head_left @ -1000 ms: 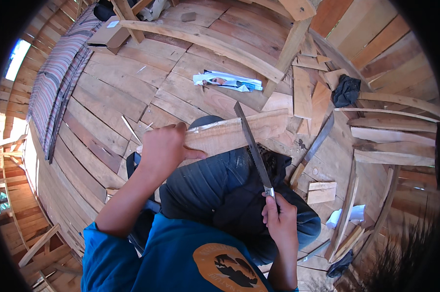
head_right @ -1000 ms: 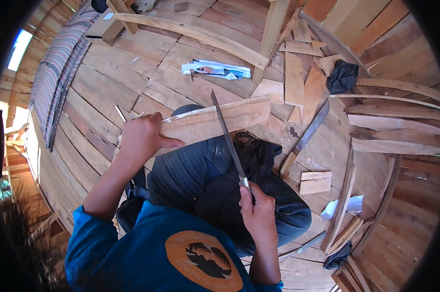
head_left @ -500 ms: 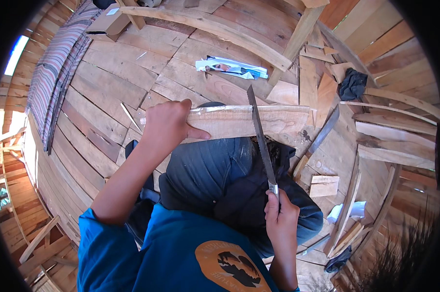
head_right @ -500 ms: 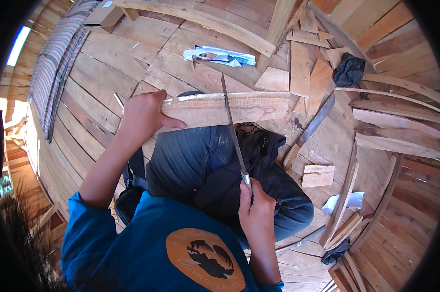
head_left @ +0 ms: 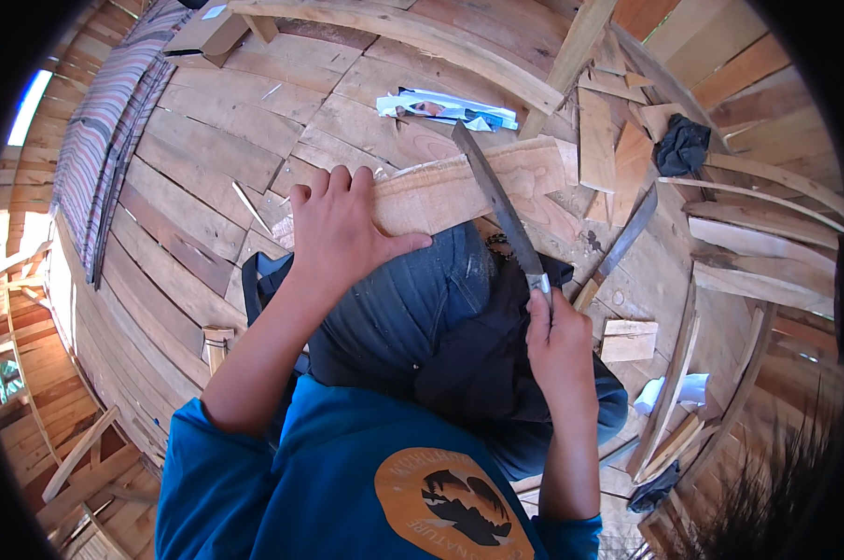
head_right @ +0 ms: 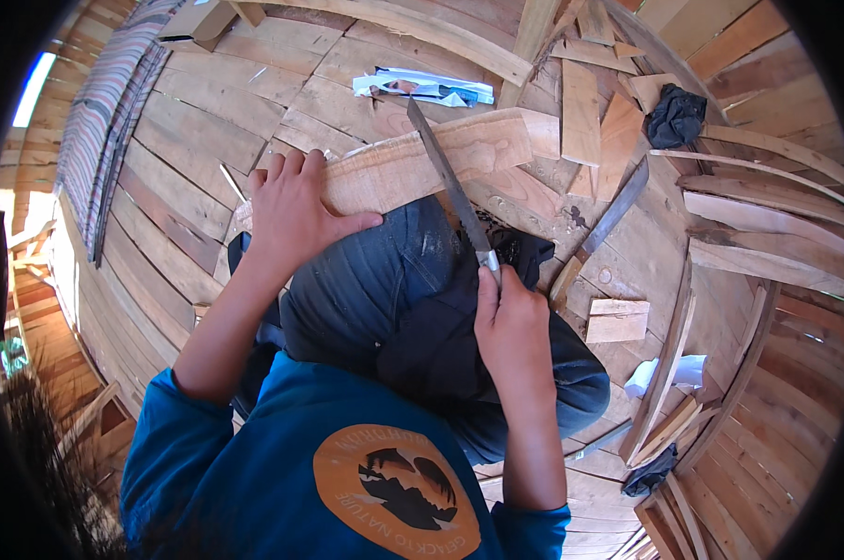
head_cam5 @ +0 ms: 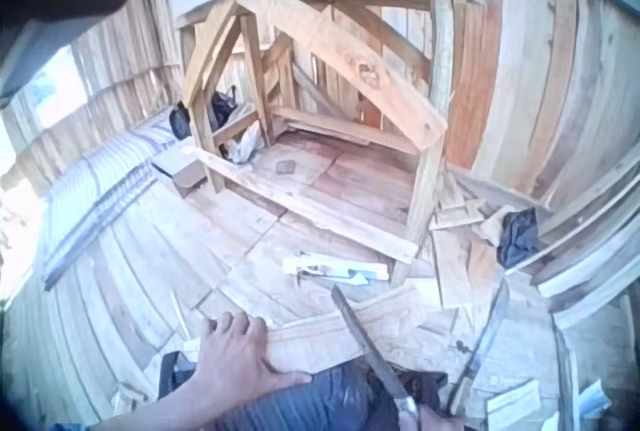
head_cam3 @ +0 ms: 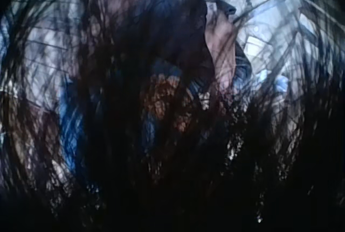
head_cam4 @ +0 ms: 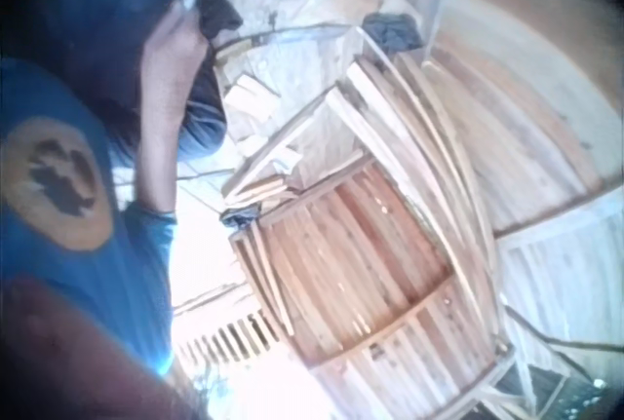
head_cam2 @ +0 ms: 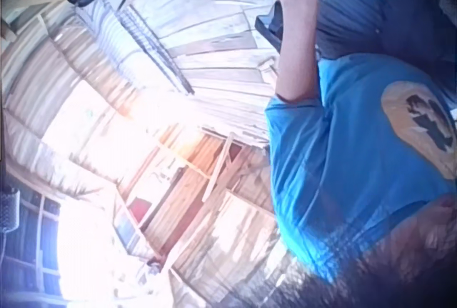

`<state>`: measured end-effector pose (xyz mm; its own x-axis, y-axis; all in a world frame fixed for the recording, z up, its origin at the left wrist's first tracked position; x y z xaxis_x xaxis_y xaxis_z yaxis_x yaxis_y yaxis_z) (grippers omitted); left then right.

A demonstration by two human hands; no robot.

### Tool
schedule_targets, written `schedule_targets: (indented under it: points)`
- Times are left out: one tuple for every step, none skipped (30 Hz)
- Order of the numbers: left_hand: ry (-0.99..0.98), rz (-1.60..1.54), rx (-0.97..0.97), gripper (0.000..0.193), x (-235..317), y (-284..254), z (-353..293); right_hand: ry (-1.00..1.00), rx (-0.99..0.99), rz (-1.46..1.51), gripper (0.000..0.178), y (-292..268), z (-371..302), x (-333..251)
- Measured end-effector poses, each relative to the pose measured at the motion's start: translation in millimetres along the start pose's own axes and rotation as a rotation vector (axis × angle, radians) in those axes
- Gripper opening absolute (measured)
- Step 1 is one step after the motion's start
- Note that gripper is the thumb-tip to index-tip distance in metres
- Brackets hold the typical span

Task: The person saws through a piece of wood using a hand saw while sitting on the floor.

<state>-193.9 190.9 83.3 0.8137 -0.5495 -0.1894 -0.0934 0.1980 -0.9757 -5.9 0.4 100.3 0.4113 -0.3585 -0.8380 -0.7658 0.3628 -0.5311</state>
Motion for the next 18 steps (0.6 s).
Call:
schedule_targets:
  points:
    - [0.001, -0.004, -0.009, 0.097, 0, 0, 0, -0.02, -0.004, -0.028, 0.027, -3, 4, 1]
    - [0.002, -0.009, -0.018, 0.098, 1, 0, 1, -0.039, -0.008, -0.057, 0.028, -6, 8, 0]
    - [0.001, -0.005, -0.04, 0.1, 2, 1, 1, -0.05, -0.015, -0.095, 0.029, -8, 11, 1]
    - [0.0, -0.002, -0.061, 0.103, 3, 2, 1, -0.056, -0.021, -0.091, 0.029, -10, 14, 0]
    - [0.001, -0.001, -0.084, 0.106, 4, 3, 2, -0.059, -0.026, -0.089, 0.03, -12, 16, -1]
    - [-0.01, -0.03, -0.134, 0.103, 4, 4, 4, -0.062, -0.03, -0.087, 0.03, -14, 16, -4]
    - [-0.021, -0.058, -0.184, 0.101, 4, 5, 6, -0.053, -0.033, -0.103, 0.03, -16, 14, -8]
    - [-0.033, -0.084, -0.234, 0.098, 2, 6, 7, -0.05, -0.047, -0.129, 0.03, -17, 10, -11]
    - [-0.022, -0.078, -0.233, 0.098, 2, 7, 7, -0.048, -0.061, -0.155, 0.03, -19, 5, -14]
    - [-0.011, -0.072, -0.231, 0.098, 2, 7, 7, -0.046, -0.076, -0.181, 0.03, -21, 0, -16]
    - [0.0, -0.069, -0.227, 0.098, 2, 8, 8, -0.045, -0.07, -0.177, 0.029, -23, -5, -18]
    - [0.006, -0.079, -0.232, 0.103, 2, 10, 9, -0.023, -0.077, -0.195, 0.029, -25, -11, -19]
    - [0.012, -0.089, -0.236, 0.109, 3, 12, 9, -0.002, -0.084, -0.212, 0.029, -27, -17, -19]
    - [0.019, -0.098, -0.238, 0.115, 4, 14, 10, 0.017, -0.088, -0.229, 0.029, -30, -22, -18]
    - [0.04, -0.08, -0.192, 0.115, 4, 15, 10, 0.017, -0.086, -0.212, 0.028, -31, -26, -15]
    - [0.06, -0.061, -0.145, 0.114, 3, 16, 9, 0.004, -0.085, -0.218, 0.029, -29, -27, -15]
    - [0.084, -0.044, -0.098, 0.114, 4, 15, 9, -0.006, -0.081, -0.224, 0.029, -27, -27, -14]
    - [0.078, -0.032, -0.111, 0.113, 5, 14, 8, -0.016, -0.078, -0.23, 0.029, -26, -26, -14]
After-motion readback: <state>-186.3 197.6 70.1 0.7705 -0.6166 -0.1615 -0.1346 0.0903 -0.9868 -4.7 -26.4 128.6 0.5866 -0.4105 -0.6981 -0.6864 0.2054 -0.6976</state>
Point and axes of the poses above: each hand's wrist, its own z-axis towards the middle knuckle, its own y-axis out of the palm, x = y × z, the point moved 2 cm from there along z, towards the middle knuckle, and after that the axes turned 14 degrees about z, right-handed, at the moved point
